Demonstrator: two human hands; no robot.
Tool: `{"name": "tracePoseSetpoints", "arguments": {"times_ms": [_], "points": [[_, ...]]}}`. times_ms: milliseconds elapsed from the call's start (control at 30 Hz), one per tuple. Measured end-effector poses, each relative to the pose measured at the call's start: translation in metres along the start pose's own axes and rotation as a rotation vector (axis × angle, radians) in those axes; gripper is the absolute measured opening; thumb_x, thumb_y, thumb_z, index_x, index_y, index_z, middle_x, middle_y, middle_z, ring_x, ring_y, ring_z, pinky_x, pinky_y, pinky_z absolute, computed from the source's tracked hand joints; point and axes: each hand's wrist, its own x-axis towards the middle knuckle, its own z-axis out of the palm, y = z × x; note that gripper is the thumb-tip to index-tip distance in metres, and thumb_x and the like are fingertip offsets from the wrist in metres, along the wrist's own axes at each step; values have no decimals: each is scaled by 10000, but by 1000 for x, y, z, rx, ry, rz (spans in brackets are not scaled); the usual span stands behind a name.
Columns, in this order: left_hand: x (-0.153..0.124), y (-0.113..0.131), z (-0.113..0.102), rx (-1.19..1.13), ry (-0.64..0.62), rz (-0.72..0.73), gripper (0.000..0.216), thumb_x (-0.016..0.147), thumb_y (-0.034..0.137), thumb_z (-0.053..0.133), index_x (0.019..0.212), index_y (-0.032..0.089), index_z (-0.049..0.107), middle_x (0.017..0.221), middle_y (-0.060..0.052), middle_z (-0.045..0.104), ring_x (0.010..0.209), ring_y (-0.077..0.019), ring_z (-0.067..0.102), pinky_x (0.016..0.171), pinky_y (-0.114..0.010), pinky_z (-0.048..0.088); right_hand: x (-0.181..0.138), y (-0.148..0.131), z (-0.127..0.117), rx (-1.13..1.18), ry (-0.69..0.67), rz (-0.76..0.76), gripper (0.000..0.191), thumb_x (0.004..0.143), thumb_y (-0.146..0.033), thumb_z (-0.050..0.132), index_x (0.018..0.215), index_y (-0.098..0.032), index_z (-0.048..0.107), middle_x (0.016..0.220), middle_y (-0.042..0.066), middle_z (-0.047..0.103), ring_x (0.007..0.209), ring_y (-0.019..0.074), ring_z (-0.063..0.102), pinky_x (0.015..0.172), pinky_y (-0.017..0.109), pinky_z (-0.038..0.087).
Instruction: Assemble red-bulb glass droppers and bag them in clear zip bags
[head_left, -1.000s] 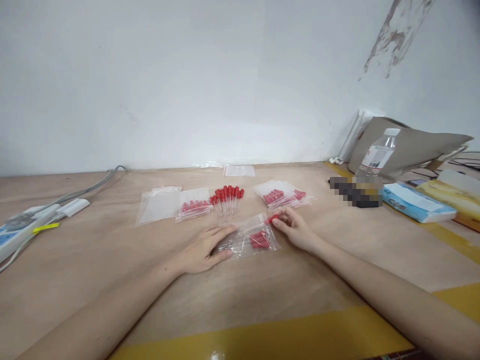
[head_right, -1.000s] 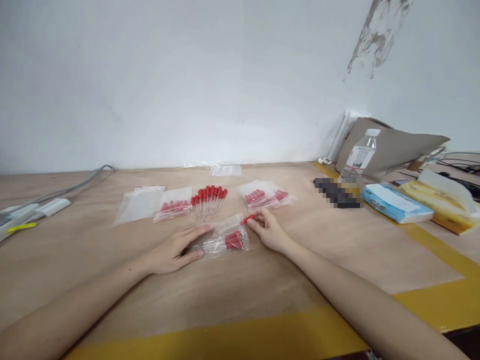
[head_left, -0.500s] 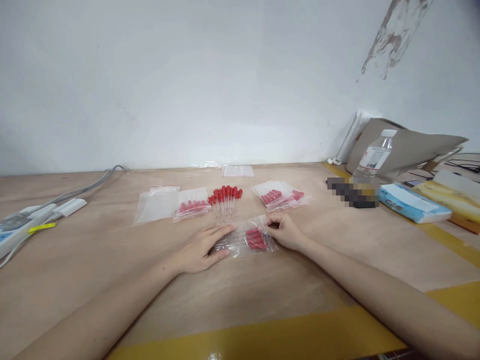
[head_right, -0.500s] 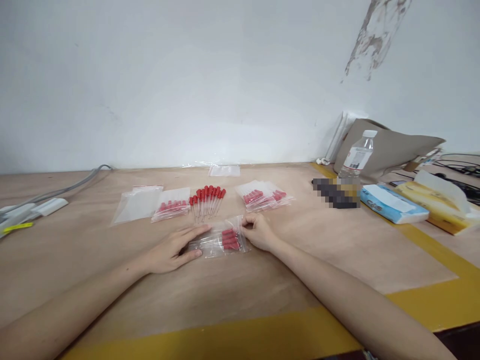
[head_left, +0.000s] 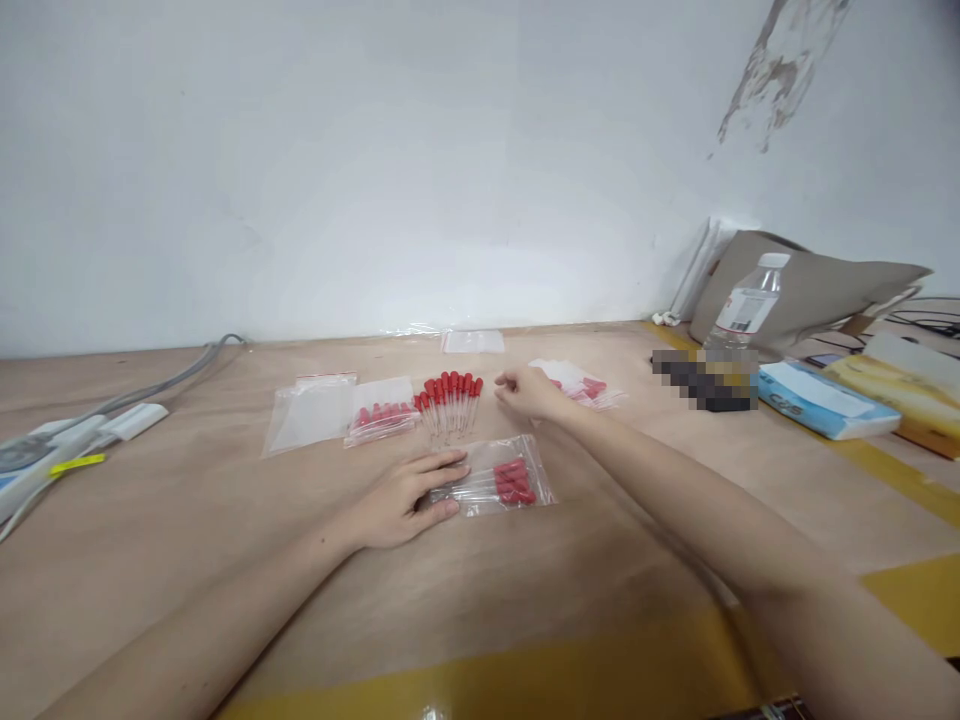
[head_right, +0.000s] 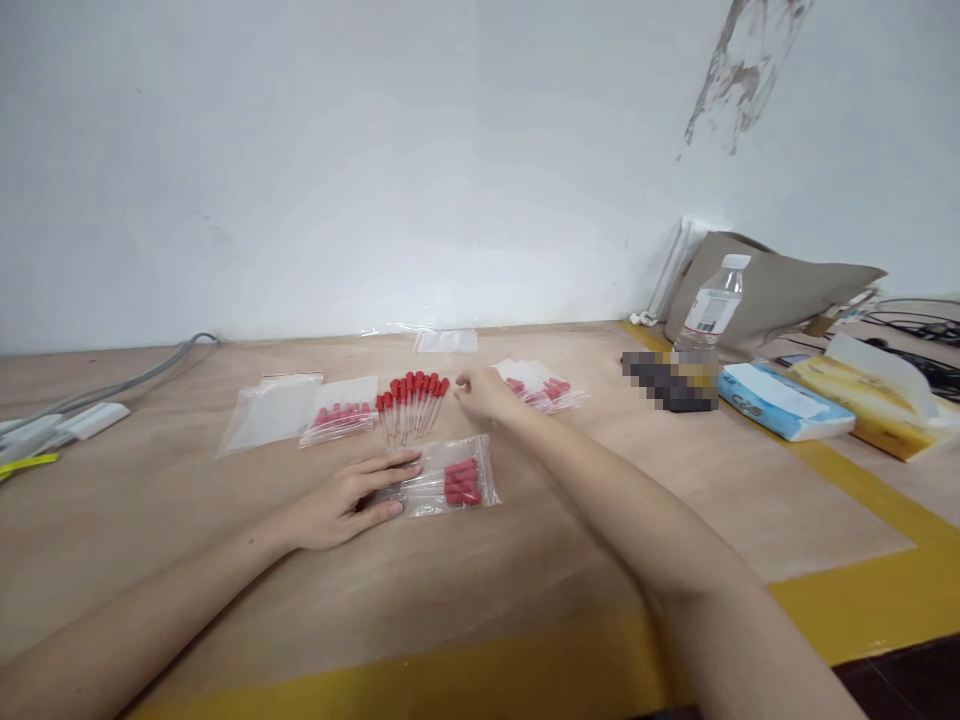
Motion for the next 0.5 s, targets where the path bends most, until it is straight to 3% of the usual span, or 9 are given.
{"name": "tracePoseSetpoints", "arguments": {"times_ms": [100, 267, 400, 500], "points": [[-1, 0, 0, -1, 8, 13, 441, 871, 377, 430, 1298, 270, 404, 1383, -30, 358, 1245, -214, 362, 1028, -392, 320, 32, -8, 21, 9, -1, 82, 239, 762, -187, 521, 935, -78, 644, 1023, 156, 638, 958, 218, 576, 821, 267, 402], [-2, 2, -1, 1, 5, 22, 440, 876, 374, 421, 1301, 265, 397, 1381, -35, 362, 1239, -209, 372, 1022, -387, 329, 55, -8, 45, 85, 3, 178, 88, 692, -166, 585, 669, -103, 642, 819, 148, 673, 816, 234, 612, 731, 282, 439], [-2, 2, -1, 3, 0, 22, 442, 877, 371, 420, 1306, 269, 388, 1383, -34, 357, 1243, -208, 365, 1026, -394, 323, 53, -5, 40, 250, 55, 228, 87, 685, -175, 566, 617, -125, 586, 611, 72, 632, 557, 153, 580, 538, 245, 443], [-1, 1, -1, 1, 3, 23, 443, 878, 369, 419, 1309, 272, 381, 1386, -31, 353, 1246, -206, 360, 1027, -394, 324, 39, 4, 21, 385, 151, 234, 110, 751, -205, 485, 812, -139, 549, 648, 29, 618, 473, 90, 531, 452, 203, 414]]}}
